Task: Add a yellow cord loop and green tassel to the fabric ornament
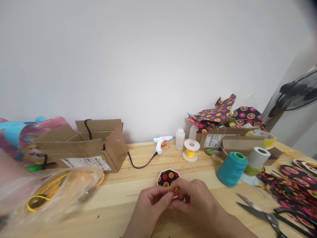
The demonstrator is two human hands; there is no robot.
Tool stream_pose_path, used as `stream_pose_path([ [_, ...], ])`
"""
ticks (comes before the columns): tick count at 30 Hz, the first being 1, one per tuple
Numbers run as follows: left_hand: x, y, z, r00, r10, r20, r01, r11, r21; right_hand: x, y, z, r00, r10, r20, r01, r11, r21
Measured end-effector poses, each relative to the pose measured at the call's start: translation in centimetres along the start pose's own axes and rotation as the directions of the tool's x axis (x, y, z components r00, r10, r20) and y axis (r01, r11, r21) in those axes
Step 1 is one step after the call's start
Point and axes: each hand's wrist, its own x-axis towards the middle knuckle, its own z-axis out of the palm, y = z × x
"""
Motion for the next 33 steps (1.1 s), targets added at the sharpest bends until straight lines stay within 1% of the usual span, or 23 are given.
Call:
stream_pose_path([
  [6,0.3,-0.2,-0.3,0.995,-0.065,-0.074,0.068,0.997,0.035,0.3,0.4,-0.5,0.997,0.074,0.003,-0.074,0.99,0.119],
  [8,0.3,-0.3,-0.4,0.994,-0.073,-0.076,0.076,0.996,0.044,0.4,0.7,-0.5,0.996,0.09,-0.005,-0.089,0.989,0.118],
  [13,0.2,-0.5,-0.5,0.999,-0.028,-0.04,0.03,0.998,0.062,0.3,0.6,-0.2,0.991,0.135,-0.005,-0.134,0.989,0.063],
  [16,0.3,-0.7,-0.6,0.998,-0.061,-0.028,0.061,0.998,0.009,0.1,0.2,-0.1,0.994,0.11,0.005,-0.11,0.991,0.077],
  [19,0.5,-0.6,-0.8,0.998,-0.059,-0.027,0.058,0.998,-0.033,0.0,-0.1,-0.2,0.998,0.07,0.009,-0.07,0.996,0.052],
  [21,0.5,-0.3,-0.8,0.993,-0.092,-0.068,0.087,0.994,-0.067,0.0,-0.1,-0.4,0.999,0.038,-0.008,-0.038,0.999,0.001],
  [24,0.5,0.0,-0.8,0.97,-0.19,-0.154,0.174,0.978,-0.112,-0.1,-0.2,-0.5,1.0,-0.02,-0.014,0.019,0.998,-0.061],
  [26,0.5,0.0,-0.8,0.958,-0.22,-0.183,0.199,0.972,-0.124,-0.1,-0.2,-0.6,0.999,-0.048,-0.005,0.047,0.996,-0.075],
  [29,0.4,-0.2,-0.7,0.956,-0.214,-0.201,0.186,0.971,-0.148,-0.1,-0.3,-0.6,0.997,-0.073,0.005,0.073,0.994,-0.086],
  [33,0.4,-0.6,-0.8,0.955,-0.167,-0.244,0.116,0.971,-0.211,-0.1,-0.3,-0.6,0.996,-0.088,0.0,0.087,0.988,-0.126],
])
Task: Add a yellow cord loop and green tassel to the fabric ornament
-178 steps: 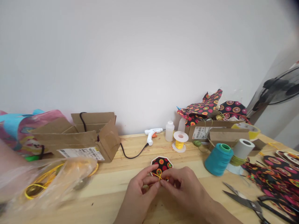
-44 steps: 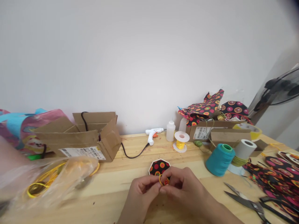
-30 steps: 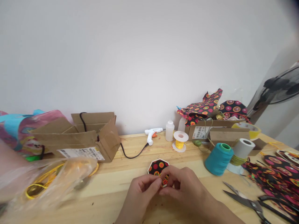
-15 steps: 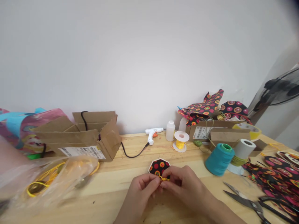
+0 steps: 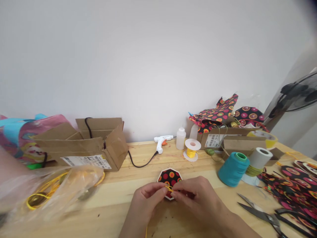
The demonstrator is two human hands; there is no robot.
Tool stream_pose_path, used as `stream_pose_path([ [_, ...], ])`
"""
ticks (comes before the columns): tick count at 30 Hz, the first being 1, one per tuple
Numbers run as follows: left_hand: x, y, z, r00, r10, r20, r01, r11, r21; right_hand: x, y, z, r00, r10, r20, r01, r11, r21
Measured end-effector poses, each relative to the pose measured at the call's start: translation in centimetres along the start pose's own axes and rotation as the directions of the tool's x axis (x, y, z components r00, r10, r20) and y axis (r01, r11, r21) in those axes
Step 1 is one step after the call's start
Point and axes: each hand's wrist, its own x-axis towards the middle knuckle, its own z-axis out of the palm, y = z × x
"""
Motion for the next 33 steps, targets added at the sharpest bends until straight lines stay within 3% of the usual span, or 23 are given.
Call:
stream_pose_path([
  [6,0.2,0.0,-0.3,0.988,0.132,0.081,-0.135,0.99,0.032,0.1,0.2,0.2,0.998,0.067,-0.016,-0.065,0.996,0.061],
  [12,-0.7,0.3,0.2,0.949,0.276,0.153,-0.309,0.908,0.282,0.1,0.6,0.6,0.994,0.097,-0.048,-0.09,0.989,0.118],
  [18,-0.7,0.2,-0.2,0.915,0.396,0.077,-0.388,0.81,0.439,0.2,0.5,0.4,0.995,0.09,-0.032,-0.087,0.993,0.082],
  [23,-0.5,-0.1,-0.1,0.926,0.339,0.169,-0.375,0.881,0.289,0.1,0.4,0.4,0.994,0.066,-0.081,-0.06,0.995,0.078],
  [29,-0.7,0.2,0.1,0.93,0.322,0.177,-0.363,0.879,0.309,0.1,0.5,0.3,0.995,-0.011,-0.1,0.018,0.997,0.069],
  [33,-0.9,0.5,0.3,0.932,0.32,0.17,-0.36,0.871,0.334,0.2,0.5,0.4,0.984,0.112,-0.139,-0.098,0.99,0.099],
])
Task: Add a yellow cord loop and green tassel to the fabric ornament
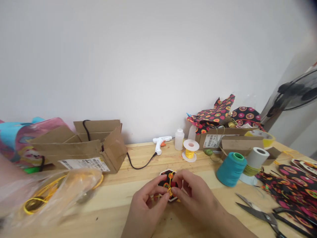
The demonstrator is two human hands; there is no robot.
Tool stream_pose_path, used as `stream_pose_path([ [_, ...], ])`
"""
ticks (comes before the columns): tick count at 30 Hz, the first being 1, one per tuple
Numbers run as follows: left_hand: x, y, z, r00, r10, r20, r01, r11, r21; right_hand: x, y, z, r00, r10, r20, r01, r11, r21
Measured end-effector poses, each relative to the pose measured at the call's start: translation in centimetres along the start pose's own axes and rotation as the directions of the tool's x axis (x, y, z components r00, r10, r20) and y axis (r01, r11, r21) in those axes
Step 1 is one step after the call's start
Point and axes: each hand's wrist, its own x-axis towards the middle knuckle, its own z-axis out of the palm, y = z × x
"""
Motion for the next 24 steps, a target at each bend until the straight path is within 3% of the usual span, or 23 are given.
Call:
stream_pose_path([
  [2,0.0,0.1,0.0,1.0,-0.027,-0.001,0.027,1.0,-0.006,0.0,0.0,0.1,1.0,0.016,-0.003,-0.016,1.0,0.002],
  [6,0.0,0.1,0.0,0.998,-0.059,-0.021,0.059,0.998,0.01,-0.2,-0.1,0.2,0.995,-0.098,0.021,0.098,0.995,-0.016],
  [11,0.0,0.0,-0.1,1.0,0.003,0.023,-0.005,0.997,0.078,-0.2,-0.4,-0.1,0.984,-0.174,0.026,0.175,0.983,-0.051],
  [16,-0.5,0.0,0.1,1.0,0.016,-0.006,-0.014,0.98,0.196,-0.2,-0.7,0.0,0.982,-0.186,0.024,0.187,0.974,-0.128],
  [21,-0.2,-0.4,0.4,0.996,-0.09,-0.005,0.09,0.995,0.031,-0.3,-0.3,0.5,0.968,-0.252,0.004,0.238,0.907,-0.347],
  [24,0.4,-1.0,0.4,0.989,-0.148,-0.003,0.146,0.981,-0.129,-0.4,-0.3,0.6,0.957,-0.291,-0.006,0.271,0.896,-0.352],
])
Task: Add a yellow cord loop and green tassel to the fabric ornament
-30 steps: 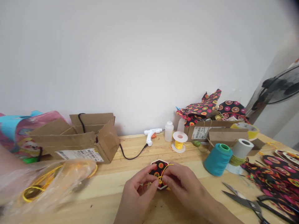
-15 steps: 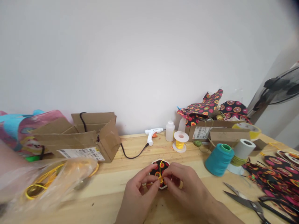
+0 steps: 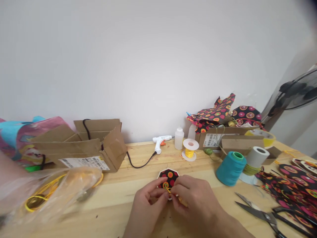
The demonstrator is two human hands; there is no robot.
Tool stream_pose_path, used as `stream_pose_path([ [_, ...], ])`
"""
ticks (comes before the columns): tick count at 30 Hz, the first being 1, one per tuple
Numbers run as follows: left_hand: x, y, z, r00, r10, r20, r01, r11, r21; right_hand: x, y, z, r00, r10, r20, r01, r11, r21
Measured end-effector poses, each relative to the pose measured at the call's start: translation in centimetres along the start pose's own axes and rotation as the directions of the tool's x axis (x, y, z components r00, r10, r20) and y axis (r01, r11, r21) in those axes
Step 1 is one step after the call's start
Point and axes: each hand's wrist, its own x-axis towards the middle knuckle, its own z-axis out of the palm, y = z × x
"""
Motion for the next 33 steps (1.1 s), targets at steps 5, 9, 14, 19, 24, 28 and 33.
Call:
stream_pose_path([
  [5,0.6,-0.1,-0.3,0.998,-0.048,0.027,0.052,0.981,-0.189,0.4,-0.4,-0.4,0.958,0.276,0.083,-0.286,0.877,0.386],
  [9,0.5,0.1,-0.5,0.996,-0.084,-0.001,0.082,0.977,-0.195,0.9,-0.1,-1.4,0.904,0.364,0.222,-0.401,0.548,0.734],
  [14,0.5,0.0,-0.7,0.997,-0.074,-0.008,0.071,0.976,-0.204,0.9,0.1,-2.2,0.925,0.319,0.205,-0.345,0.485,0.803],
  [19,0.4,0.1,-0.8,0.998,-0.044,0.043,0.052,0.976,-0.212,0.3,-0.4,-1.0,0.966,0.234,0.112,-0.259,0.853,0.454],
  [24,0.1,0.3,-0.6,0.998,-0.019,0.056,0.027,0.989,-0.148,0.2,-0.1,0.1,0.945,0.294,0.143,-0.327,0.843,0.428],
  [28,0.1,0.0,-0.6,0.999,-0.003,0.047,0.008,0.995,-0.101,0.4,0.4,0.1,0.937,0.332,0.106,-0.345,0.839,0.421],
  [33,0.1,-0.2,-0.5,0.998,-0.002,0.063,0.008,0.995,-0.095,0.4,0.9,-0.3,0.965,0.243,0.103,-0.264,0.896,0.357],
])
